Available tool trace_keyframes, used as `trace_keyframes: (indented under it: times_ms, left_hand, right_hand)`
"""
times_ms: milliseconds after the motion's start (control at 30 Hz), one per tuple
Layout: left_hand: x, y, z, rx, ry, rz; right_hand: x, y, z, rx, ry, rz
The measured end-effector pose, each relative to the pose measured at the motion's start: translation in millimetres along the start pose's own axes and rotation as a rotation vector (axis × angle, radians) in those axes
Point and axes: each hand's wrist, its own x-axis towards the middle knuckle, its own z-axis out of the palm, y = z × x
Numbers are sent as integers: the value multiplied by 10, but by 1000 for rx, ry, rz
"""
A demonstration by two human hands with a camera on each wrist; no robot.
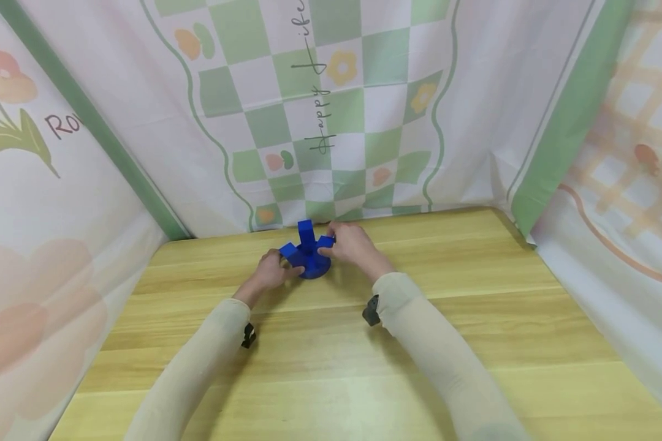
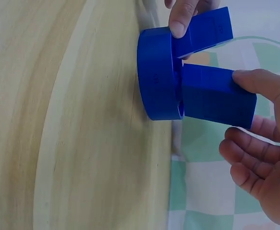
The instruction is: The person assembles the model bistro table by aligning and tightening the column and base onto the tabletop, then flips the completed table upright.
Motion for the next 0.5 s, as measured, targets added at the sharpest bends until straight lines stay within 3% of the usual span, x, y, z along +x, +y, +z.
trace_keyframes:
  times_ms: [300,500]
  left_hand:
    - [-3,-10,-4,4,5,-3]
    - [-6,5,3,14,6,-4]
  right_hand:
    - [-26,-11,3,-33,-25,-168]
    - [-17,-45,26,-26,-41,-138]
